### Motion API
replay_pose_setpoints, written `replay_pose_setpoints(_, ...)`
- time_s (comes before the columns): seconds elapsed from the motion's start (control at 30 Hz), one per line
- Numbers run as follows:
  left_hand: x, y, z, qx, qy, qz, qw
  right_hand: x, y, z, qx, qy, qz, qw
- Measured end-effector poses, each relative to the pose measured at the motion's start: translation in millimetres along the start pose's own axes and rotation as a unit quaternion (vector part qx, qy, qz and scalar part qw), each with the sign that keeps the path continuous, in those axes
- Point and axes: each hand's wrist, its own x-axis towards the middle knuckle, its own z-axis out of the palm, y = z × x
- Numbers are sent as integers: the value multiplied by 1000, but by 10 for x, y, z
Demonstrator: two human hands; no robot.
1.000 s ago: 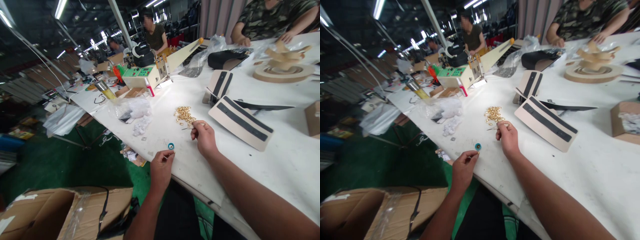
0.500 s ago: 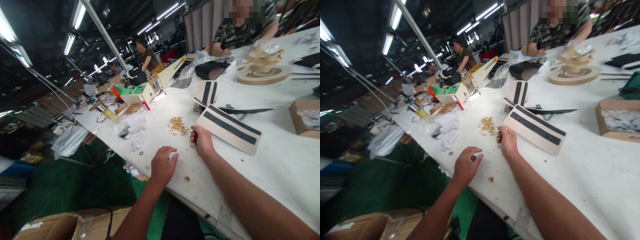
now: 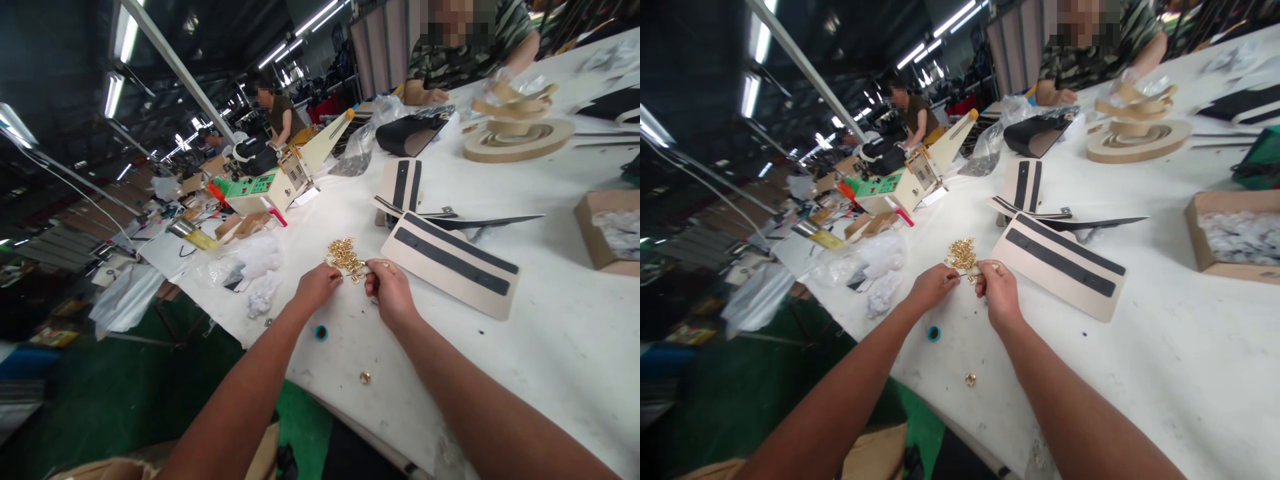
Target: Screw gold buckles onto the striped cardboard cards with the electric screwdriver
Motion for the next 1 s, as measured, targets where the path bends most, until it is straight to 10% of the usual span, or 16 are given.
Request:
replay_pose_setpoints(0.27,-180,-101,-44,-205,101,-92,969,-60,24,5,-27,-29,2,999)
replay_pose_setpoints(0.7,-1672,55,210,-660,223,-226,681,-626,218,211,-181,-208,-16,961)
replay_pose_setpoints(1.0,-1774,111,358,-733,229,-214,604,-768,224,251,-201,-215,-21,956)
